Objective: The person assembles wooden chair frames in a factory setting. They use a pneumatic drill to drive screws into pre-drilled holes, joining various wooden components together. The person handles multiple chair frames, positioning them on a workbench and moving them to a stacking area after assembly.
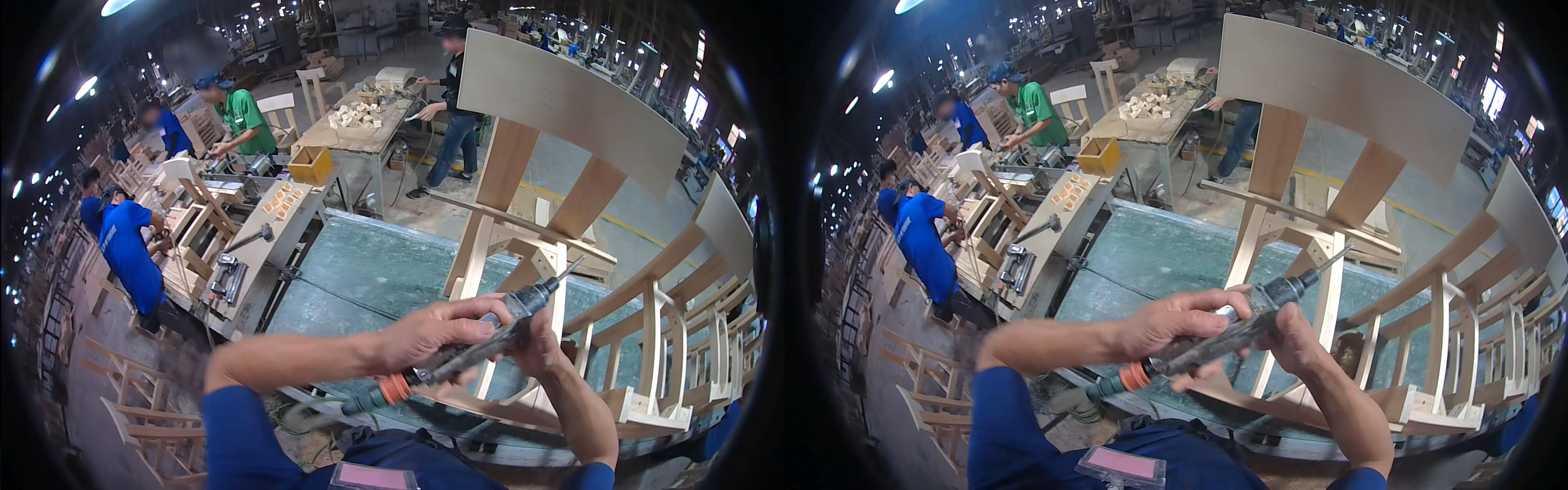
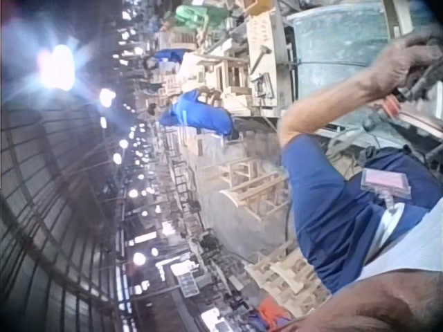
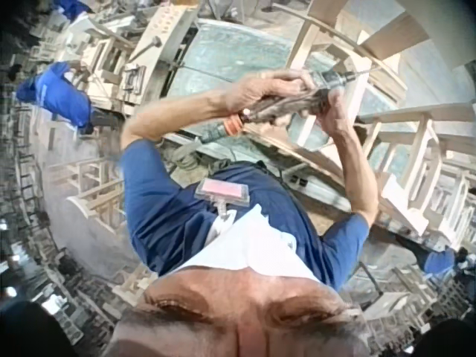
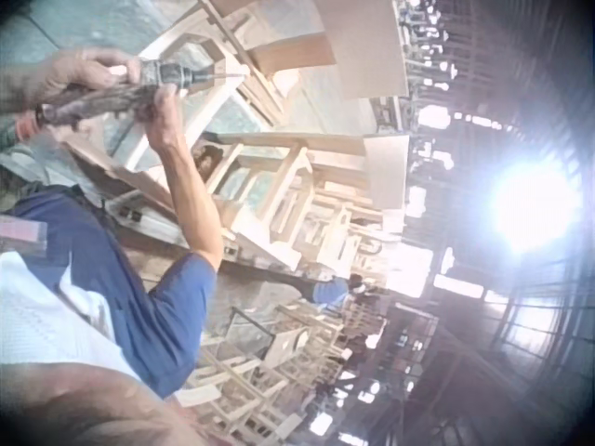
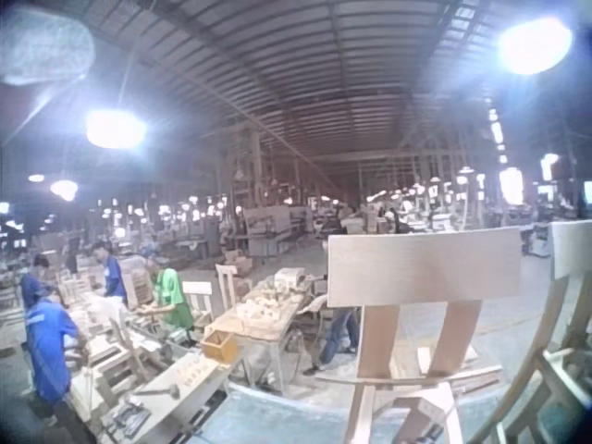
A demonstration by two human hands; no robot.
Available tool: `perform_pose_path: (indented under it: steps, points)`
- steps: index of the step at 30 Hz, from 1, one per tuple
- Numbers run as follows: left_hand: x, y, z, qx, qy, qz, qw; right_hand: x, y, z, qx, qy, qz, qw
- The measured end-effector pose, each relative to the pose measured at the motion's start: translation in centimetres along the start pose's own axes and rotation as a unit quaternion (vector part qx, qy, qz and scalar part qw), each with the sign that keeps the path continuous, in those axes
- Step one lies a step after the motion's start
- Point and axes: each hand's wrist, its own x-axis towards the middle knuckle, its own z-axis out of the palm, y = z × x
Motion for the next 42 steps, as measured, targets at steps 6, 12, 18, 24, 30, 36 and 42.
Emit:
perform_pose_path:
  steps: [6, 12, 18, 24, 30, 36, 42]
  points:
    - [1.9, -1.2, 4.7, -0.016, 0.076, 0.136, 0.988, 0.6, -3.5, 2.8, 0.248, -0.022, 0.035, 0.968]
    - [4.3, -5.3, 0.8, 0.299, 0.068, 0.321, 0.896, -0.4, -6.9, 0.3, 0.204, 0.096, -0.127, 0.966]
    - [9.4, -9.3, 1.1, 0.438, 0.148, 0.551, 0.695, -2.8, -5.6, 2.2, 0.142, 0.156, -0.042, 0.977]
    - [12.3, -4.8, 3.4, 0.384, 0.097, 0.676, 0.621, -2.9, -5.4, 4.8, 0.22, 0.123, -0.073, 0.965]
    - [8.9, 4.1, 6.0, 0.227, 0.119, 0.625, 0.738, -5.1, 0.8, 0.4, 0.398, 0.248, -0.055, 0.881]
    - [4.9, 6.9, 7.1, 0.242, 0.188, 0.498, 0.811, -7.4, 4.2, -1.2, 0.498, 0.271, -0.123, 0.814]
    - [1.3, 2.6, 8.7, 0.123, 0.107, 0.618, 0.769, -8.2, 4.8, -2.0, 0.506, 0.278, -0.172, 0.798]
